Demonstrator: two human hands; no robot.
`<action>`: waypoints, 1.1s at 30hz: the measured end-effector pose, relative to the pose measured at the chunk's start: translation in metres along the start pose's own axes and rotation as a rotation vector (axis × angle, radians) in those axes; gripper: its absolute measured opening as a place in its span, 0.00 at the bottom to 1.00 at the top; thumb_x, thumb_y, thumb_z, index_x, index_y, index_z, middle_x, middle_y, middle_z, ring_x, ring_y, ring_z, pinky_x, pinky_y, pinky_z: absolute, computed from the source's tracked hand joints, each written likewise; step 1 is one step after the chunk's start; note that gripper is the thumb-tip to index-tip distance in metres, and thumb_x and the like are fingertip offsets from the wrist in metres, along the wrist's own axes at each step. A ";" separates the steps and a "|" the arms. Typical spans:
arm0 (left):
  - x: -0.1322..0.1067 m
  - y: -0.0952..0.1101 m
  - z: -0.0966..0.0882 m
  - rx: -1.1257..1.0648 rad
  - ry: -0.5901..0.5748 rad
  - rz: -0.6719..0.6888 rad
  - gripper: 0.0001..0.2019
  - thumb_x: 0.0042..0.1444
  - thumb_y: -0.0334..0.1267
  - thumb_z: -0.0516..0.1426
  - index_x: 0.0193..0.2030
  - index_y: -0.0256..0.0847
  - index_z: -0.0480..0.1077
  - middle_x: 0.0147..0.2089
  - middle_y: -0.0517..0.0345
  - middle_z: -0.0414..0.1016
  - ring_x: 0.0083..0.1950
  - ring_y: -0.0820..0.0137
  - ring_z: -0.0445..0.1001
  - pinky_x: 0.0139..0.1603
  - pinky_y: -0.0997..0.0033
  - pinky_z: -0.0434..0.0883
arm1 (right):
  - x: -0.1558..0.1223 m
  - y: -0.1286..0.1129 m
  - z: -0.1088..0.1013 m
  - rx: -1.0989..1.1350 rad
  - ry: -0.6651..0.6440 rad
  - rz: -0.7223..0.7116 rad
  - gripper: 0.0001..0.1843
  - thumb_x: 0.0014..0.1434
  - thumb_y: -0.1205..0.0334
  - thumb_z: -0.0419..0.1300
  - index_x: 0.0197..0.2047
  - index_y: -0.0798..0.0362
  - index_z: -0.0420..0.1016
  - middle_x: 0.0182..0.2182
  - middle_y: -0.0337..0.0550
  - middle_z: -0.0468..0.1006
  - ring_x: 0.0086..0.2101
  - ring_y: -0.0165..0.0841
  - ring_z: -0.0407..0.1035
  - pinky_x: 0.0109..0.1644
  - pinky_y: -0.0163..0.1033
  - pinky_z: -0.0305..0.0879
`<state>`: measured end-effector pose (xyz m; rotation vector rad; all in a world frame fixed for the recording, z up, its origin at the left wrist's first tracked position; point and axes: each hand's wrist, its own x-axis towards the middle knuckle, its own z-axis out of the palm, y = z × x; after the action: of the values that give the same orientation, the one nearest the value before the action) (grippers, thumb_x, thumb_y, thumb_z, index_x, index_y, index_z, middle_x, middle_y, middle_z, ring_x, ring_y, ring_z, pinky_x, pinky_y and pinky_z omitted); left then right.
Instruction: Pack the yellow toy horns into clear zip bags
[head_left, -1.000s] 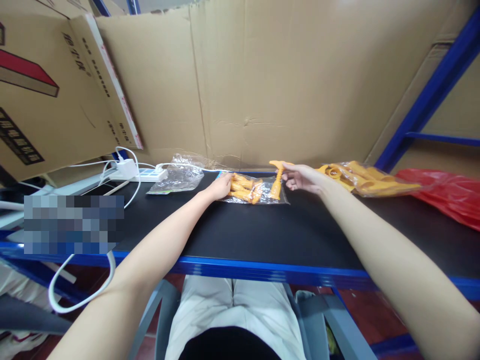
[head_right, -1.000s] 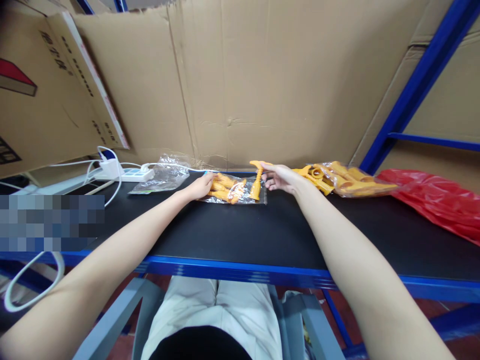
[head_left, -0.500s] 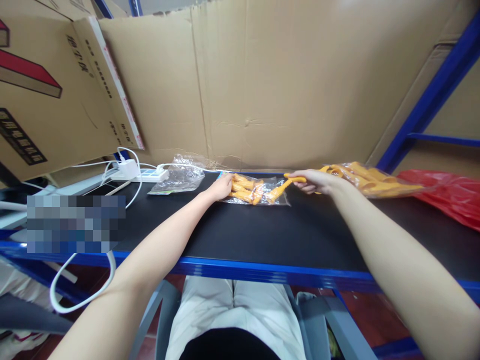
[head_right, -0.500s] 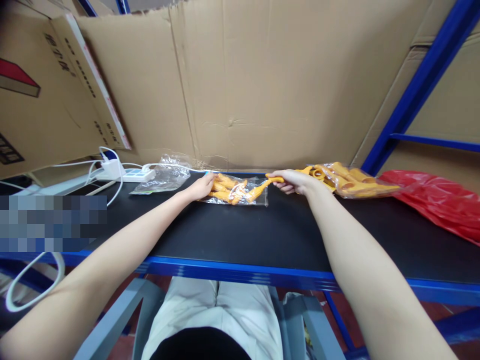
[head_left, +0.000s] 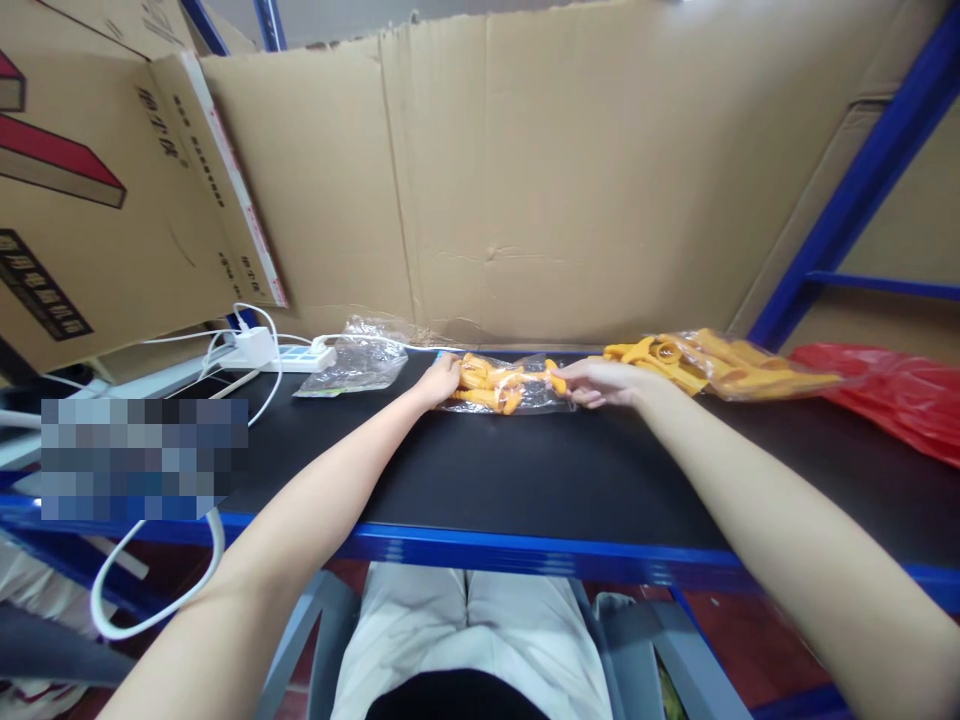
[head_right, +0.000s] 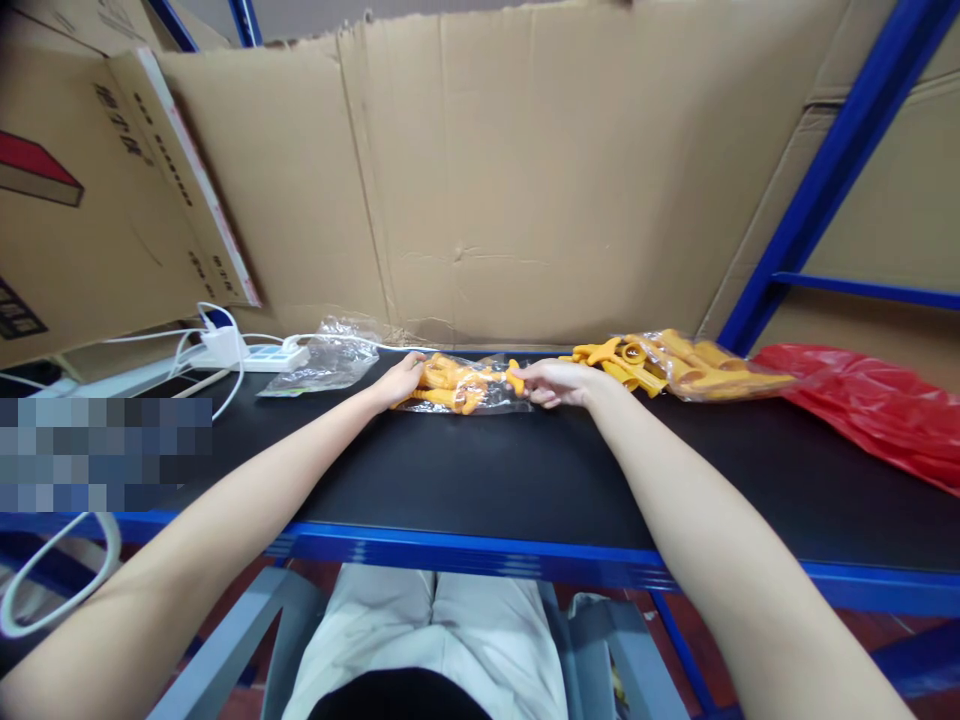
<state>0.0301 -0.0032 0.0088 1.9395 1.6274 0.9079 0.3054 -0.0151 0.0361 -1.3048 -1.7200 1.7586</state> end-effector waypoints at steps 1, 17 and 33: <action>0.002 -0.002 0.002 -0.031 0.001 -0.012 0.17 0.55 0.36 0.45 0.51 0.36 0.61 0.47 0.47 0.70 0.48 0.62 0.68 0.48 0.65 0.63 | 0.000 0.000 0.003 -0.066 0.000 -0.005 0.14 0.54 0.54 0.57 0.26 0.57 0.63 0.14 0.32 0.57 0.13 0.18 0.45 0.14 0.27 0.42; 0.012 -0.010 0.011 -0.277 0.008 -0.019 0.16 0.58 0.45 0.45 0.44 0.35 0.63 0.47 0.47 0.69 0.48 0.64 0.67 0.50 0.66 0.62 | 0.012 -0.002 0.012 0.077 0.010 -0.161 0.14 0.52 0.59 0.58 0.22 0.56 0.58 0.16 0.31 0.58 0.11 0.15 0.40 0.12 0.26 0.36; 0.010 -0.006 0.013 -0.502 -0.121 0.019 0.20 0.57 0.51 0.46 0.46 0.36 0.61 0.49 0.46 0.68 0.49 0.66 0.68 0.47 0.70 0.64 | 0.019 0.005 0.026 0.055 0.014 -0.077 0.10 0.52 0.60 0.59 0.26 0.56 0.63 0.17 0.35 0.65 0.14 0.19 0.54 0.15 0.26 0.49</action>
<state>0.0364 0.0086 -0.0025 1.6244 1.1720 1.0621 0.2772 -0.0163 0.0200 -1.2092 -1.6798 1.7372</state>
